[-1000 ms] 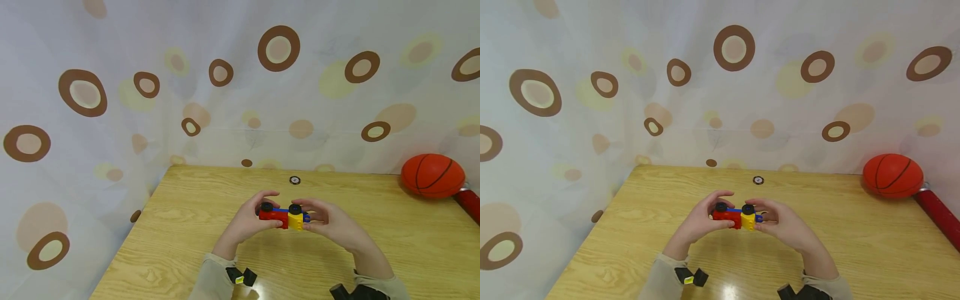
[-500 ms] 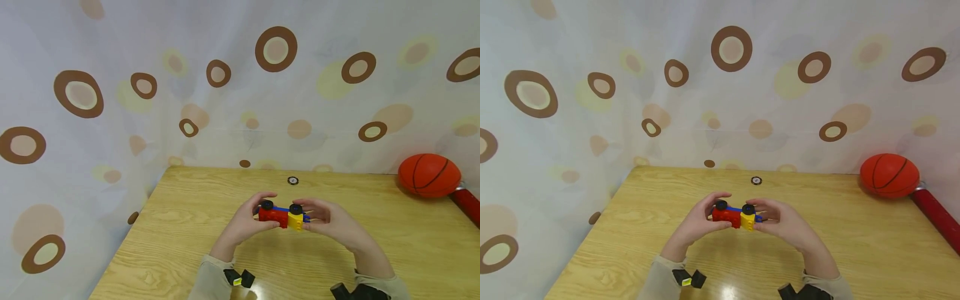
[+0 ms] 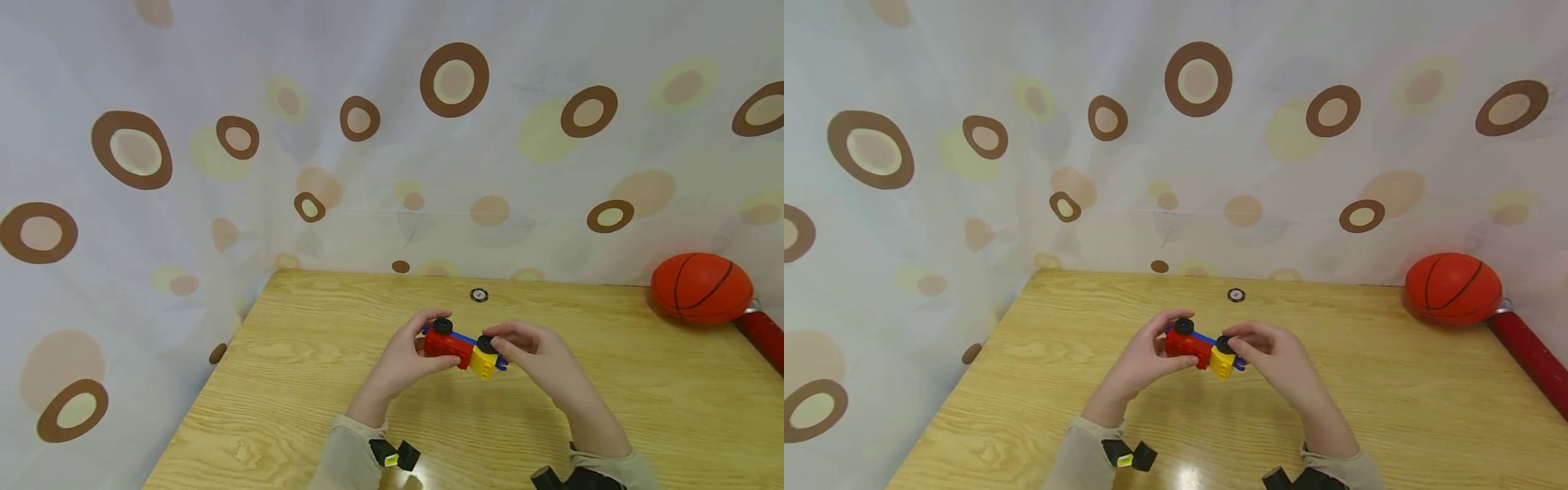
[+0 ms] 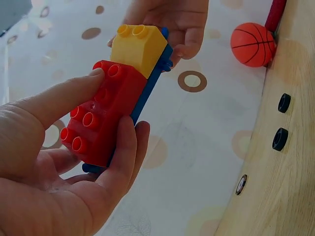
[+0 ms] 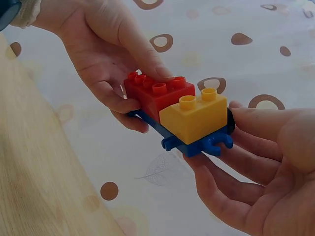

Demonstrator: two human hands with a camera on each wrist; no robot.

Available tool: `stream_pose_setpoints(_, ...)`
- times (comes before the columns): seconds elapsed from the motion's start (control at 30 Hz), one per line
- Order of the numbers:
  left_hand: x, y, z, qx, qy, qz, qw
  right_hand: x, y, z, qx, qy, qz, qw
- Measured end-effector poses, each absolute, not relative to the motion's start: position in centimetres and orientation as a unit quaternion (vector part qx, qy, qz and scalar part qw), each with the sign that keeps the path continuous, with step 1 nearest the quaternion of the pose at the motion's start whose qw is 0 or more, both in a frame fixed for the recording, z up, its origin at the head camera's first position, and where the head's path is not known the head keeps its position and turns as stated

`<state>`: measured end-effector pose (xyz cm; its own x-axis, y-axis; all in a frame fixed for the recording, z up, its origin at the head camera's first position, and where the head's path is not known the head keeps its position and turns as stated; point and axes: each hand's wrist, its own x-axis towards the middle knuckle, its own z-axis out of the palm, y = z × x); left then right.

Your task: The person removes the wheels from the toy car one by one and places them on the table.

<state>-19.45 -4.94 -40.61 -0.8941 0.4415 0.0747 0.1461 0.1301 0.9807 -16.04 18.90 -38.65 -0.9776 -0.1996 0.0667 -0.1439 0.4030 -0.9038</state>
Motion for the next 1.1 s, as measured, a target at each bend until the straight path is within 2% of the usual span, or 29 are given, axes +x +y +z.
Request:
stream_pose_setpoints(0.23, -19.38, -4.81, -40.64, 0.173, 0.737, 0.642, 0.121, -15.92, 18.69, -38.62, -0.103, 0.836, -0.538, 0.018)
stream_pose_setpoints(0.97, -19.65, -4.85, -40.68, 0.154, 0.714, 0.671, 0.131, -16.04, 18.78, -38.48, -0.143, 0.843, -0.515, 0.066)
stream_pose_setpoints(1.1, -19.65, -4.86, -40.77, 0.159, 0.709, 0.672, 0.143, -16.04, 18.51, -38.62, -0.141, 0.851, -0.502, 0.060)
